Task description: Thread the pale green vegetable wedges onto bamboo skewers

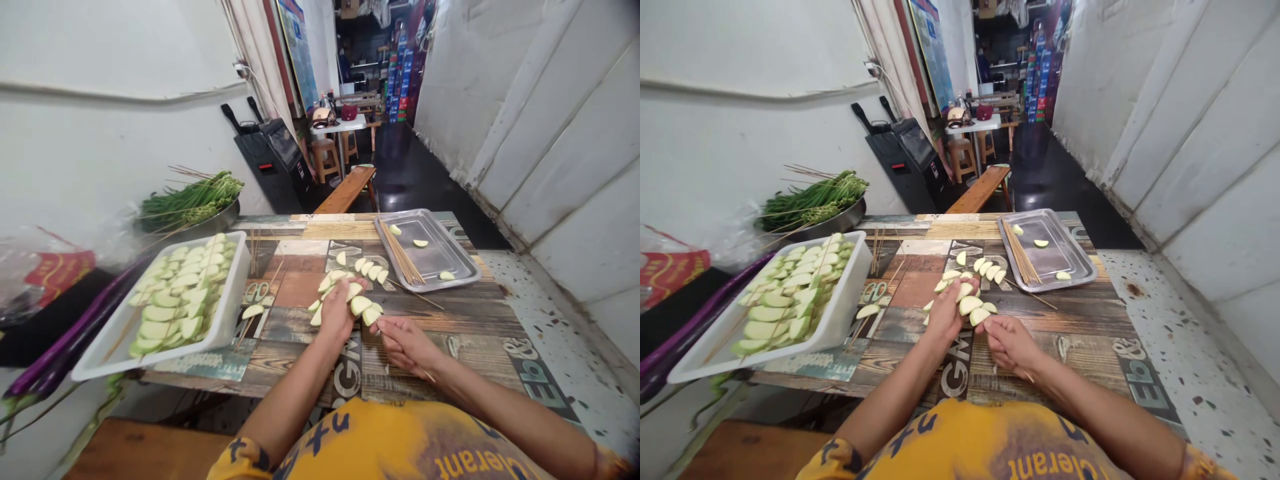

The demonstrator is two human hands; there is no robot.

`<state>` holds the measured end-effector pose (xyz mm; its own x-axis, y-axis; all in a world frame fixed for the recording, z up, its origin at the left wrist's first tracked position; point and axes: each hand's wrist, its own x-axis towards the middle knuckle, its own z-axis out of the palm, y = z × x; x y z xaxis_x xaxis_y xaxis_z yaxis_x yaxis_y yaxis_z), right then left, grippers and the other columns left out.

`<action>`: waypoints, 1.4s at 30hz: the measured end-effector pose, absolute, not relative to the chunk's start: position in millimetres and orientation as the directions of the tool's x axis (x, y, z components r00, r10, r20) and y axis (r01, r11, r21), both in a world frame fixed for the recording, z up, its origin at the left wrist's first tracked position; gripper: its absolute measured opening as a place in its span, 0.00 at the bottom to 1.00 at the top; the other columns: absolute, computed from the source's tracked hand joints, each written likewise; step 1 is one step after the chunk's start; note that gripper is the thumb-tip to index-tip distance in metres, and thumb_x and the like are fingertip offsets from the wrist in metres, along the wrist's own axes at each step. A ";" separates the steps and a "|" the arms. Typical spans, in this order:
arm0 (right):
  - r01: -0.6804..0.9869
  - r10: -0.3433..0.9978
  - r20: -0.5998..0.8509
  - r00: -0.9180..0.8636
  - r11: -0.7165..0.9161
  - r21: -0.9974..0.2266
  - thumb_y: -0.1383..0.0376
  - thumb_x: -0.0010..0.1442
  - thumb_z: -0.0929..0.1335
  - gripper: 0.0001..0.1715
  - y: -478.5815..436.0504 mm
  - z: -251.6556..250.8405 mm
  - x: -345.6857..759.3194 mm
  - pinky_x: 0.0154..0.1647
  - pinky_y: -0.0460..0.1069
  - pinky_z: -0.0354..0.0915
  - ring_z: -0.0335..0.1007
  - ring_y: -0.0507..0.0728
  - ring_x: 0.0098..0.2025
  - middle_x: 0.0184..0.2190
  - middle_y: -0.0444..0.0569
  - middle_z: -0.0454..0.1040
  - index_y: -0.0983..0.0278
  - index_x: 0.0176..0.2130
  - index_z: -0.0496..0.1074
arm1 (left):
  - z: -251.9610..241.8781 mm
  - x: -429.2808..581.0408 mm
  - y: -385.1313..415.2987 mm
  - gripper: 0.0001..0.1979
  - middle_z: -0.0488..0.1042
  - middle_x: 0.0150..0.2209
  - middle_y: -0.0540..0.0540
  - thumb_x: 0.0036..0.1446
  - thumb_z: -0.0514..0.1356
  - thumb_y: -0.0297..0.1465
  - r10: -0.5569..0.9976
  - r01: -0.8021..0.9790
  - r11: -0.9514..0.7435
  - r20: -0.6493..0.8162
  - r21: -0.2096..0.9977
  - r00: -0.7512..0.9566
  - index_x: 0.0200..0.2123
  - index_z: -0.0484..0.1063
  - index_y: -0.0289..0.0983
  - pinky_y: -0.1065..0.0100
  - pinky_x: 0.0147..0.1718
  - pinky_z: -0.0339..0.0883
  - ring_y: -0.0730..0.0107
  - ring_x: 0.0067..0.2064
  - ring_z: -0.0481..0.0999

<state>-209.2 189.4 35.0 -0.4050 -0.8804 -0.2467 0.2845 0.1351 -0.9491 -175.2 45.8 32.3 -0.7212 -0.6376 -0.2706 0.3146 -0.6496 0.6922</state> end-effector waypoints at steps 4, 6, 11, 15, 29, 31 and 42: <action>0.151 -0.868 -0.169 -0.467 0.110 -0.982 0.54 0.60 0.59 0.17 189.6 33.1 -209.0 0.12 0.42 0.43 0.39 0.45 0.10 0.11 0.33 0.47 0.65 0.33 0.65 | 31.0 -175.9 44.4 0.12 0.76 0.35 0.42 0.47 0.63 0.34 -0.633 0.334 -0.672 -0.278 0.661 -0.722 0.33 0.70 0.32 0.63 0.45 0.66 0.66 0.39 0.76; -0.245 -0.837 0.043 -0.546 0.110 -0.963 0.58 0.61 0.58 0.18 191.1 30.1 -208.0 0.17 0.43 0.49 0.49 0.46 0.15 0.14 0.38 0.55 0.66 0.29 0.67 | 31.4 -176.4 45.6 0.12 0.76 0.33 0.42 0.47 0.63 0.34 -0.652 0.347 -0.652 -0.264 0.675 -0.711 0.33 0.70 0.32 0.63 0.45 0.66 0.66 0.39 0.76; -0.807 -0.832 0.340 -0.439 0.199 -0.555 0.66 0.63 0.55 0.18 195.4 24.3 -206.8 0.25 0.46 0.51 0.57 0.50 0.22 0.21 0.48 0.68 0.69 0.33 0.71 | 34.4 -176.0 48.6 0.13 0.76 0.31 0.43 0.46 0.63 0.35 -0.706 0.367 -0.585 -0.231 0.723 -0.669 0.32 0.70 0.31 0.63 0.44 0.65 0.67 0.36 0.76; -0.646 -0.842 0.234 -0.486 0.166 -0.745 0.63 0.63 0.56 0.18 192.9 27.2 -210.0 0.26 0.45 0.53 0.58 0.49 0.23 0.21 0.45 0.65 0.67 0.30 0.70 | 34.7 -175.3 48.2 0.14 0.76 0.31 0.43 0.47 0.63 0.37 -0.724 0.367 -0.556 -0.218 0.746 -0.655 0.33 0.70 0.31 0.64 0.40 0.67 0.68 0.34 0.76; -0.030 -0.847 -0.086 -0.525 0.119 -0.992 0.53 0.58 0.61 0.22 195.1 32.1 -215.4 0.17 0.42 0.41 0.42 0.45 0.16 0.14 0.36 0.51 0.69 0.33 0.69 | 49.7 -169.4 34.4 0.22 0.76 0.32 0.40 0.55 0.52 0.46 -0.666 0.316 -0.657 -0.332 0.684 -0.668 0.34 0.70 0.31 0.65 0.35 0.70 0.66 0.33 0.76; -0.071 -0.865 -0.073 -0.496 0.124 -0.990 0.53 0.59 0.61 0.21 195.8 30.3 -215.4 0.17 0.42 0.42 0.43 0.45 0.17 0.14 0.36 0.51 0.69 0.32 0.69 | 47.9 -168.6 28.5 0.18 0.76 0.33 0.40 0.55 0.54 0.42 -0.702 0.339 -0.640 -0.346 0.690 -0.622 0.35 0.70 0.31 0.64 0.36 0.70 0.64 0.35 0.77; -0.346 -0.865 0.065 -0.497 0.129 -0.930 0.59 0.62 0.58 0.18 198.3 30.0 -210.3 0.20 0.43 0.48 0.49 0.48 0.20 0.17 0.39 0.54 0.66 0.30 0.68 | 45.6 -169.2 27.7 0.09 0.77 0.33 0.38 0.54 0.56 0.32 -0.731 0.351 -0.591 -0.299 0.726 -0.613 0.33 0.69 0.30 0.62 0.40 0.70 0.63 0.37 0.77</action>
